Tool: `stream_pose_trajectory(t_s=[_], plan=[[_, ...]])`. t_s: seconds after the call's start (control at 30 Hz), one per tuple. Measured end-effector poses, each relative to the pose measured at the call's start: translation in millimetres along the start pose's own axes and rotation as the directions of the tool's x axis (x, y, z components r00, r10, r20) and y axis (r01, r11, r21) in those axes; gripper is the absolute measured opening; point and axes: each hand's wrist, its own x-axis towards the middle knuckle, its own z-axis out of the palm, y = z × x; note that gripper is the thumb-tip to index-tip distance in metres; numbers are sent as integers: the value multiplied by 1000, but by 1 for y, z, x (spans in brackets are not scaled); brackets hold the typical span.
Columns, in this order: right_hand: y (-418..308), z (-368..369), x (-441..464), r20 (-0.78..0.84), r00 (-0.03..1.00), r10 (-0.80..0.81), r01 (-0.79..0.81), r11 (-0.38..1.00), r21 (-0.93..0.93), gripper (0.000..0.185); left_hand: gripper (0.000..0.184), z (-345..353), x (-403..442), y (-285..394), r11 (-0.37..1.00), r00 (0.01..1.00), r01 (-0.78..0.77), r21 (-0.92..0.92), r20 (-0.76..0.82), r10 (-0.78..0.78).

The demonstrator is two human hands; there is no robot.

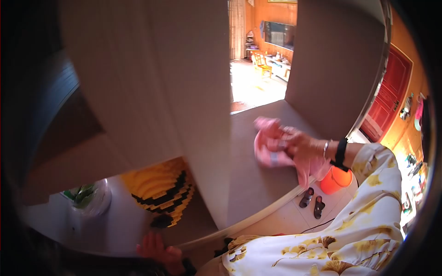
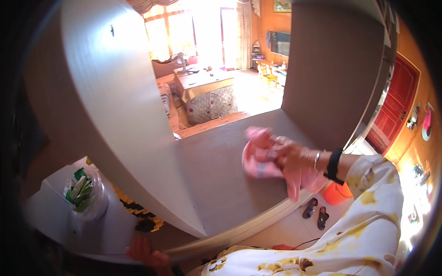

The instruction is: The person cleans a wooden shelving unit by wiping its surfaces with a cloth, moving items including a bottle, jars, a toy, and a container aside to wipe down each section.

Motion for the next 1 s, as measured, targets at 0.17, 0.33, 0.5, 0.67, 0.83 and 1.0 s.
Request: stream_pose_trajectory(t_s=[0.17, 0.33, 0.5, 0.67, 0.83, 1.0], plan=[[57, -19, 62, -243, 921, 304, -389, 749, -536, 36, 43, 1, 8, 12, 999, 1000, 28, 21, -6, -28], [18, -2, 75, -153, 967, 202, -248, 879, -407, 44, 43, 2, 5, 11, 999, 998, 9, 32, -55, -7], [-35, 52, 58, 73, 985, -154, 168, 943, -288, 48, 42, -2, 5, 14, 999, 999, 36, 15, 3, -36], [-13, 29, 79, 74, 994, -83, 111, 678, -726, 27, 42, -5, 8, 9, 1000, 1000, 9, 2, 18, -9], [56, -22, 104, -60, 907, 417, -250, 417, -874, 28, 45, -4, 4, 9, 998, 998, 56, -19, 26, -55], [-8, 6, 95, -25, 982, 186, -148, 685, -714, 29, 43, -2, 8, 11, 998, 999, 47, -37, -5, -47]])
